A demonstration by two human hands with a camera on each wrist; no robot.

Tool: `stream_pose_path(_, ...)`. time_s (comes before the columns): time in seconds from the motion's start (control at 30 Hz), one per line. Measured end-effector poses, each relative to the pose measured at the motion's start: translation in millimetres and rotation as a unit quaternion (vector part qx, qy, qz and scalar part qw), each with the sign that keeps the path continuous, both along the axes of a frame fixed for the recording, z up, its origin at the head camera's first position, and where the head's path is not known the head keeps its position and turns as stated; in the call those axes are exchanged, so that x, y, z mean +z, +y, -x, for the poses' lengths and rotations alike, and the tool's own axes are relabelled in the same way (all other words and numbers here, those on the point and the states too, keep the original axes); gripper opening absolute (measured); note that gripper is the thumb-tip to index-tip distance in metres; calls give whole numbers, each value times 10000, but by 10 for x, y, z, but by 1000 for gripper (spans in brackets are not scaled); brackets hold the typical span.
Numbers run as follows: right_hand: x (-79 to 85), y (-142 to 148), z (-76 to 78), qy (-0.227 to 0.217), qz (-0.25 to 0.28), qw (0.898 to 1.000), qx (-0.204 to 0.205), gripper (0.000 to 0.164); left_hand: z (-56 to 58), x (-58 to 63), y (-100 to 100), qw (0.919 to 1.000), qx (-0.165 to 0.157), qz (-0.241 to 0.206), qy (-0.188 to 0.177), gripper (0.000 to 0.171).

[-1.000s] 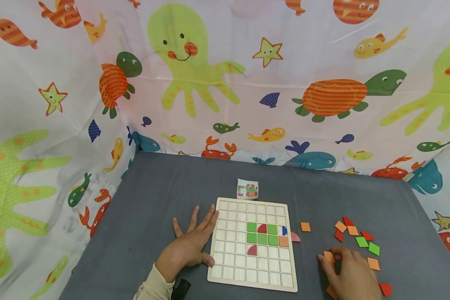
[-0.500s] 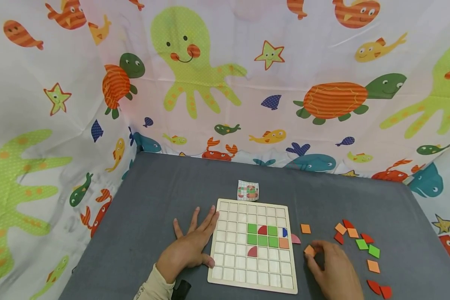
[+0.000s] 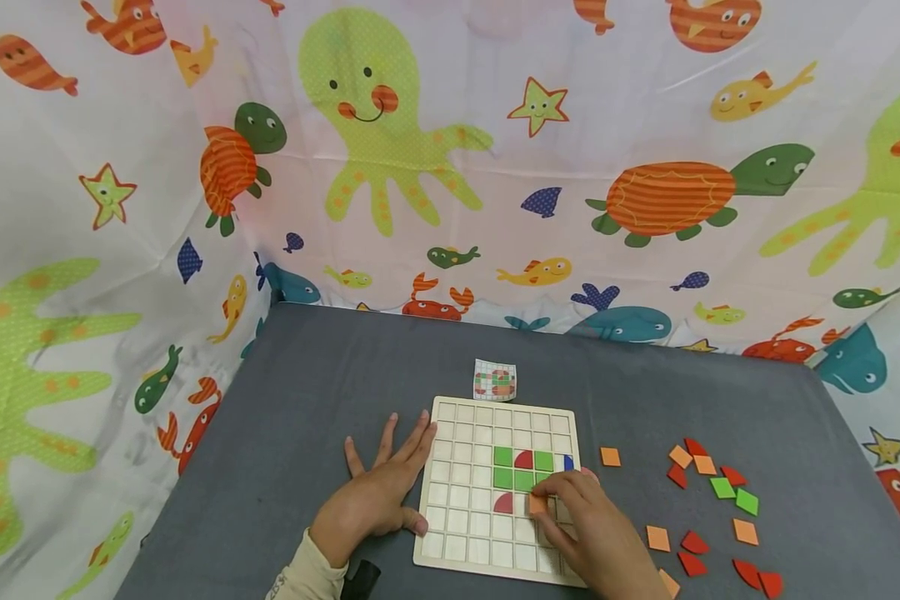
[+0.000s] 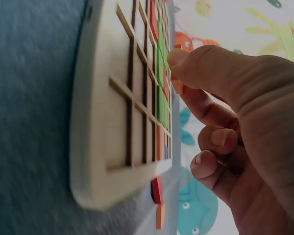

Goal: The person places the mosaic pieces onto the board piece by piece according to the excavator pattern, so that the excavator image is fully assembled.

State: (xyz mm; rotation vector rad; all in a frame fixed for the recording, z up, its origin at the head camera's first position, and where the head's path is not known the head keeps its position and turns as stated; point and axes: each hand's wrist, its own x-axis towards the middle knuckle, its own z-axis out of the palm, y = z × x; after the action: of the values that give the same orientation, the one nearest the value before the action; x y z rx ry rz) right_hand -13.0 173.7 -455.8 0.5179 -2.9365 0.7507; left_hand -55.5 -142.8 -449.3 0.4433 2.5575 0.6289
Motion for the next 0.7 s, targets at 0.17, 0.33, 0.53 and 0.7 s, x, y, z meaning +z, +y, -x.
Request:
stream_pose_path(0.17, -31, -104, 3, -178, -123, 9997, 76, 18, 2, -74, -21, 9999, -27, -157, 63, 140)
stream_pose_path(0.33, -21, -164, 4, -218, -307, 9993, 45, 16, -13, -16, -6, 10000, 12, -47, 63, 139)
stream_pose_path(0.53, -45, -174, 20, -30, -422, 9990, 137, 16, -15, 17, 5, 10000, 51, -12, 80, 139)
stream_pose_path(0.7, -50, -179, 33, -103, -446, 9989, 136, 16, -1, 11, 4, 10000, 18, -2, -18, 138)
